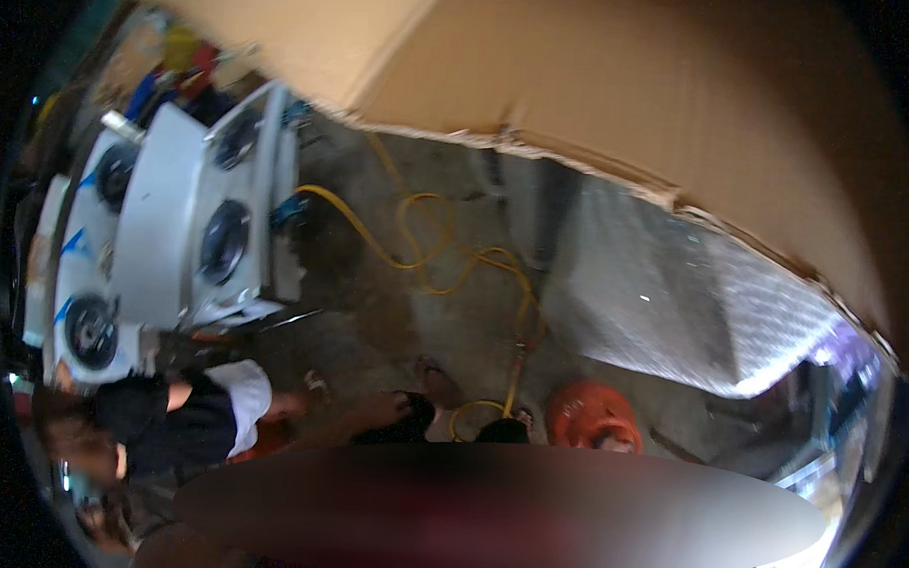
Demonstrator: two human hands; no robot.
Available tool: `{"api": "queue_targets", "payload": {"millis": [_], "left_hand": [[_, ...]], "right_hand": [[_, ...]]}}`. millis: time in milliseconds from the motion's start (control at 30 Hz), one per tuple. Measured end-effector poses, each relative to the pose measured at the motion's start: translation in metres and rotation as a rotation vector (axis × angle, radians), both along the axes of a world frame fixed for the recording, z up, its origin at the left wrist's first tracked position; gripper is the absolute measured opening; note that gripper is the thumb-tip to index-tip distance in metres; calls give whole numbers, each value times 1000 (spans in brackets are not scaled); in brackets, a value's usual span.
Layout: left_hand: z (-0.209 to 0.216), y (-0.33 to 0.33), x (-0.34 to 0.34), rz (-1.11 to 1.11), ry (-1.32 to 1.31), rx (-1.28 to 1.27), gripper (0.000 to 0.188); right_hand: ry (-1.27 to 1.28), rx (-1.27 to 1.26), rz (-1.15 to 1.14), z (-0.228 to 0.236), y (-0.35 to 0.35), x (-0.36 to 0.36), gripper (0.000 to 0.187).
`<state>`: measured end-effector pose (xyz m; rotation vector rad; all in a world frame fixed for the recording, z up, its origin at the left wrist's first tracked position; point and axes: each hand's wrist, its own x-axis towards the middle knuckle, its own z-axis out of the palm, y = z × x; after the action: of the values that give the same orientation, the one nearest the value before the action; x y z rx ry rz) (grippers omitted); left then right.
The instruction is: The person carries a red gas cylinder with a yellow hose into a commercial kitchen area, connects the hose to a gas stove, and ignites one burner. The person then moves to a second burner and ignites it as well.
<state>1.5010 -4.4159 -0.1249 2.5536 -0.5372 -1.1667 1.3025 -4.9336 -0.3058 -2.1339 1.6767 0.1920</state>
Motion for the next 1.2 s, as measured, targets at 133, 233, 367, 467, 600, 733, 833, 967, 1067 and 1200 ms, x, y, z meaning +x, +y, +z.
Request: {"api": "queue_targets", "payload": {"millis": [133,233,367,467,600,733,833,967,1067,1200], "left_hand": [[13,-14,-55,45,150,150,41],[18,4,-77,102,173,204,40],[13,24,-87,124,102,271,41],[5,29,-83,166,118,330,42],[-6,19,-73,128,63,266,42],[-16,-1,-62,106,15,162,46],[-27,-12,-56,158,8,47,43],[-41,-10,-62,140,13,34,37],[-46,3,-66,-1,10,134,38],[-44,14,-68,53,33,122,43]], "right_hand": [[-57,-49,8,-9,9,14,47],[-90,-105,7,-5,18,15,46],[-136,-168,-3,-6,20,7,44],[-115,-181,-32,-14,16,2,39],[-88,-183,76,-18,13,-2,39],[-67,-158,131,-8,14,-1,34],[-114,-135,138,-5,16,2,31],[-38,-149,223,-19,12,-5,32],[-46,-163,218,-42,7,-11,33],[-255,-249,-76,-63,7,-8,35]]}}
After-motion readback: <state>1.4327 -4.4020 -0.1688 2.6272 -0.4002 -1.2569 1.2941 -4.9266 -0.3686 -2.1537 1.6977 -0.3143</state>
